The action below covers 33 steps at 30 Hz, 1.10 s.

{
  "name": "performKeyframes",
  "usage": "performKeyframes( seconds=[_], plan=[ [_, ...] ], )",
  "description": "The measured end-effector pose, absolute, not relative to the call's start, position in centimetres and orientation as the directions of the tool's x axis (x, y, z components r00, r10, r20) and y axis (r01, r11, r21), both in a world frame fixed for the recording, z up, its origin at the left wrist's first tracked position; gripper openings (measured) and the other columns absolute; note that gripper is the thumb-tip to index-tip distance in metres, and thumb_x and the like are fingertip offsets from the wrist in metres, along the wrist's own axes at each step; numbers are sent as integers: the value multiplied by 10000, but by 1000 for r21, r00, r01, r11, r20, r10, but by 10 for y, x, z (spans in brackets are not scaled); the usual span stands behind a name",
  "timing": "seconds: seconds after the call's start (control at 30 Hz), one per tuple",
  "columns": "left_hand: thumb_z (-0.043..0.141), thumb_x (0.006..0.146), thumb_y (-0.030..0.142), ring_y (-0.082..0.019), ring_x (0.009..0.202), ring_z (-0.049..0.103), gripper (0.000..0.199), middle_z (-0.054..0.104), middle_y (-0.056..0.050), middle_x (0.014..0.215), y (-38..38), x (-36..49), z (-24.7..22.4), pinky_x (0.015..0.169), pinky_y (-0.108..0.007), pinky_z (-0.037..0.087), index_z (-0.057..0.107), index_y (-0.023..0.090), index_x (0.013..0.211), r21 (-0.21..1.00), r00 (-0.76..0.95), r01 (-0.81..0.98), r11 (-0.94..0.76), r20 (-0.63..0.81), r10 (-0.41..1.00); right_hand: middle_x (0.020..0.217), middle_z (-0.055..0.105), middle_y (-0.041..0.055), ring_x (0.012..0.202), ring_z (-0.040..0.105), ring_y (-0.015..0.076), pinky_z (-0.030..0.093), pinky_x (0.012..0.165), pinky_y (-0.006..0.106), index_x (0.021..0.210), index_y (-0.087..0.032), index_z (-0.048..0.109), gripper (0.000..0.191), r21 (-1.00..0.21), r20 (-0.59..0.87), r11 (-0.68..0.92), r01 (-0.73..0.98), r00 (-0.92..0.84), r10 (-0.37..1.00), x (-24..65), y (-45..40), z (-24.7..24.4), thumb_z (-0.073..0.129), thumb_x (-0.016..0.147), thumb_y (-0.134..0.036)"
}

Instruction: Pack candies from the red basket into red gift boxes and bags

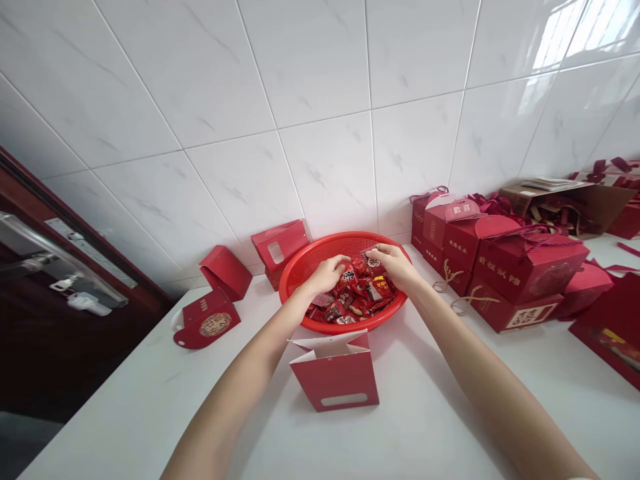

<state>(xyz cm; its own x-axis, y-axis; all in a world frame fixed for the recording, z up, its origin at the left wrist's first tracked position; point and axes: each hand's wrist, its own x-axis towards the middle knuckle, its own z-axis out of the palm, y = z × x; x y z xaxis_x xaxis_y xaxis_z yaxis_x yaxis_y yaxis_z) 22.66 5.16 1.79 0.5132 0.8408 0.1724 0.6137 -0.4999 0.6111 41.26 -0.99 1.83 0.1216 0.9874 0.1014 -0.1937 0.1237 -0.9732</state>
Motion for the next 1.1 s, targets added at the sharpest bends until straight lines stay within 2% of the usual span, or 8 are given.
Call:
performKeyframes(
  seconds=[0.23,0.37,0.5,0.57,0.73,0.9,1.0,1.1],
  plan=[
    [453,926,155,-230,1014,699,350,756,-69,1108,49,227,19,963,-360,522,704,192,1167,493,504,717,-493,122,855,680,629,-2,635,588,152,473,600,279,684,-194,622,273,-972,114,135,-192,117,987,413,-9,18,756,603,-418],
    [569,850,174,-224,1063,687,284,757,-54,1119,42,231,23,969,-315,510,751,202,1065,471,641,619,-628,159,751,659,611,-12,625,565,146,453,578,267,676,-200,600,324,-965,123,163,-206,192,974,413,-8,18,776,575,-453],
    [548,794,133,-188,866,734,293,795,-14,947,29,239,18,809,-247,550,792,211,936,611,861,480,-630,-190,472,643,589,-19,600,527,133,417,557,262,647,-205,570,329,-964,118,172,-203,253,960,413,-7,19,762,562,-458],
    [531,782,120,-199,878,738,375,792,-18,1014,25,244,12,772,-251,558,782,225,1040,632,884,458,-625,-252,393,656,597,-14,607,523,132,410,565,264,635,-206,569,295,-966,123,176,-192,258,958,413,-7,18,739,570,-439],
    [561,766,95,-271,1181,653,715,622,-68,1407,34,247,5,974,-361,523,511,254,1461,548,846,482,-684,-87,526,646,586,-16,626,515,137,398,571,262,618,-214,562,267,-964,131,188,-186,283,950,413,-6,18,712,566,-428],
    [675,718,143,-342,1402,447,748,500,-128,1518,51,240,6,1142,-427,375,507,193,1445,314,746,645,-696,-64,663,639,571,-22,633,511,137,400,591,260,607,-218,534,282,-959,137,201,-198,296,945,413,-6,18,708,563,-436],
    [725,706,199,-343,1361,486,689,563,-102,1462,56,237,3,1123,-416,383,572,221,1377,284,767,632,-721,-94,635,649,578,-25,631,513,135,408,601,265,622,-217,550,284,-959,135,199,-203,293,947,412,-6,18,707,568,-447],
    [762,705,277,-348,1387,456,741,503,-111,1517,55,239,1,1133,-421,361,540,230,1410,288,781,617,-732,-111,615,676,612,-17,654,532,141,414,615,267,634,-213,579,270,-959,131,197,-203,297,946,413,-5,17,714,580,-440]
  ],
)
